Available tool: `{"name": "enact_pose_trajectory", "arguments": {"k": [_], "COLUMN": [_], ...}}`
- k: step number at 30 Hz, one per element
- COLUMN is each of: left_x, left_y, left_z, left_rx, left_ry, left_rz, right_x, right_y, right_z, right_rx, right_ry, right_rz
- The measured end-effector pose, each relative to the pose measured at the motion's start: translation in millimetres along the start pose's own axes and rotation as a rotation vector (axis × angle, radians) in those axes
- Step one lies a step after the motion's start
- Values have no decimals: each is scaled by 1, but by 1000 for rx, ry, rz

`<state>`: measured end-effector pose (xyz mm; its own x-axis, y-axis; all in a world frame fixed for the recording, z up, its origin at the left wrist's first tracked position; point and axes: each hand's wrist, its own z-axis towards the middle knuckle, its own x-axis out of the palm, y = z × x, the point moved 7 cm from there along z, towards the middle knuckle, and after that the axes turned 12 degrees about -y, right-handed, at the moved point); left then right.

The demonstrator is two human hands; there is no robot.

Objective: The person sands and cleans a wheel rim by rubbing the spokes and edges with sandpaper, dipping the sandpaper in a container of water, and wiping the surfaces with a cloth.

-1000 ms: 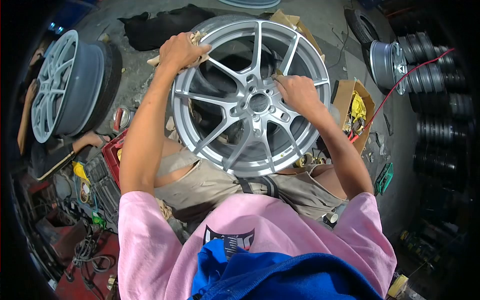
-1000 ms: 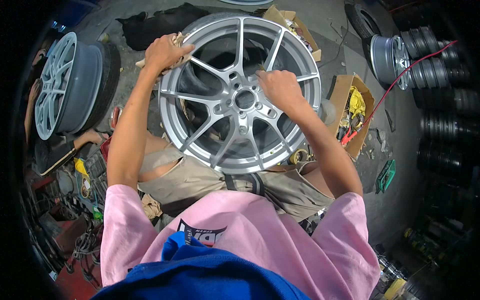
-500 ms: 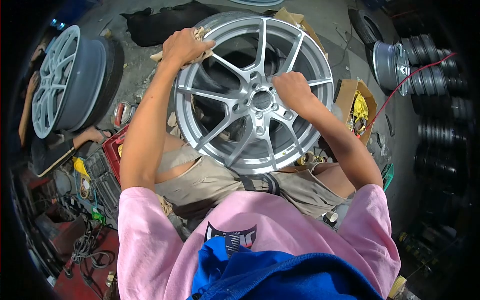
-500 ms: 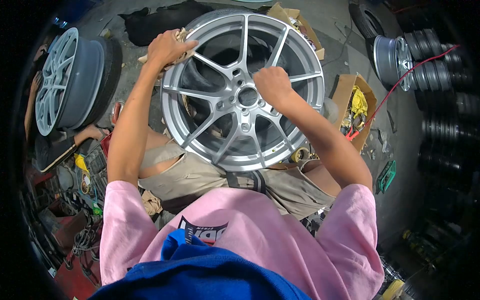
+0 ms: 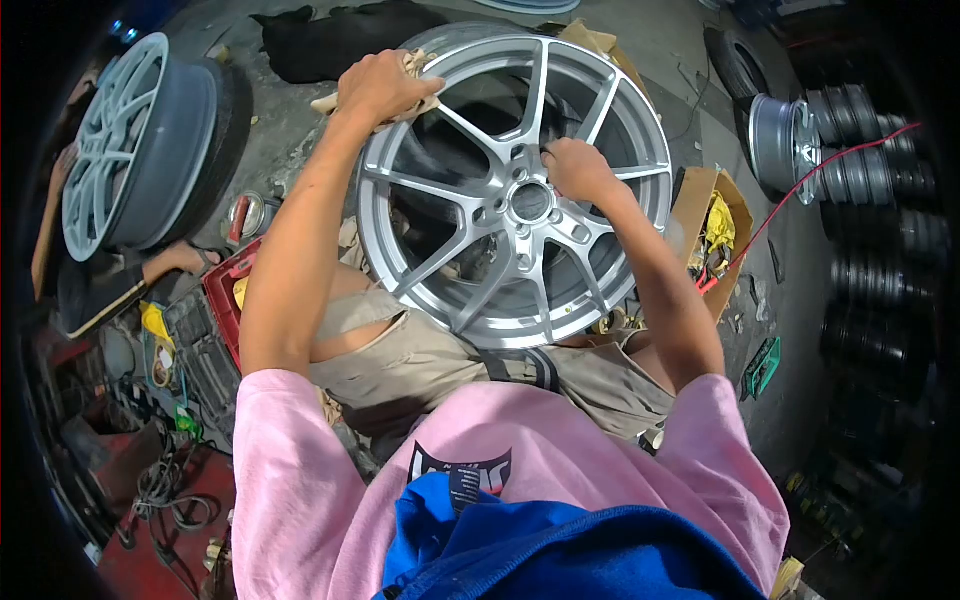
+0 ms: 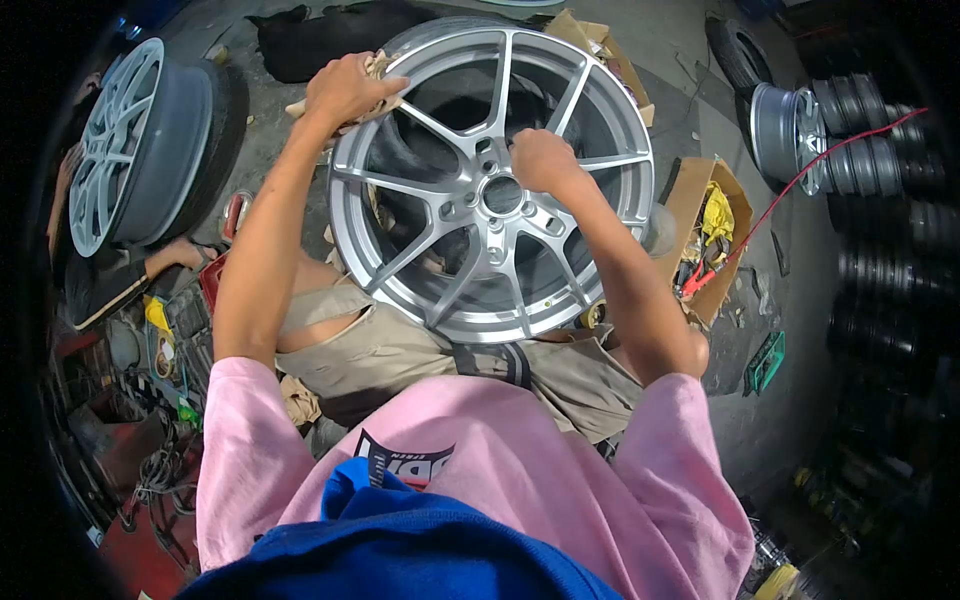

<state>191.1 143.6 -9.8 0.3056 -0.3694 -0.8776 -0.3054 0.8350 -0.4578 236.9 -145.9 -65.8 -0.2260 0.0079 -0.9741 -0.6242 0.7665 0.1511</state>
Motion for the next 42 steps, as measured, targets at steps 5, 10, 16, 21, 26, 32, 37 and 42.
{"name": "enact_pose_trajectory", "arguments": {"k": [5, 10, 16, 21, 26, 32, 37, 42], "left_x": [13, 5, 6, 2, -1, 5, 3, 3], "left_y": [8, 1, 4, 1, 0, 3, 3, 1], "left_z": [4, 3, 5, -3, 0, 2, 4, 1], "left_rx": [-1, -32, -28, -41, -20, 3, -18, -1], "left_ry": [-9, 8, -9, 3, -5, -30, 3, -46], "left_rz": [34, 55, 53, 56, 39, 68, 62, 89], "right_x": [-7, 7, -20, -43, -21, -62, -29, -43], "right_y": [-11, -12, 6, 2, 15, 0, 2, 7], "right_z": [-15, -4, -42, -37, -45, -57, -44, -50], "right_rx": [111, 386, -83, -301, -332, -152, -206, -177], "right_ry": [-49, 44, -385, -385, -311, -405, -383, -160], "right_rz": [211, 461, -31, -452, -337, 15, -198, -120]}}
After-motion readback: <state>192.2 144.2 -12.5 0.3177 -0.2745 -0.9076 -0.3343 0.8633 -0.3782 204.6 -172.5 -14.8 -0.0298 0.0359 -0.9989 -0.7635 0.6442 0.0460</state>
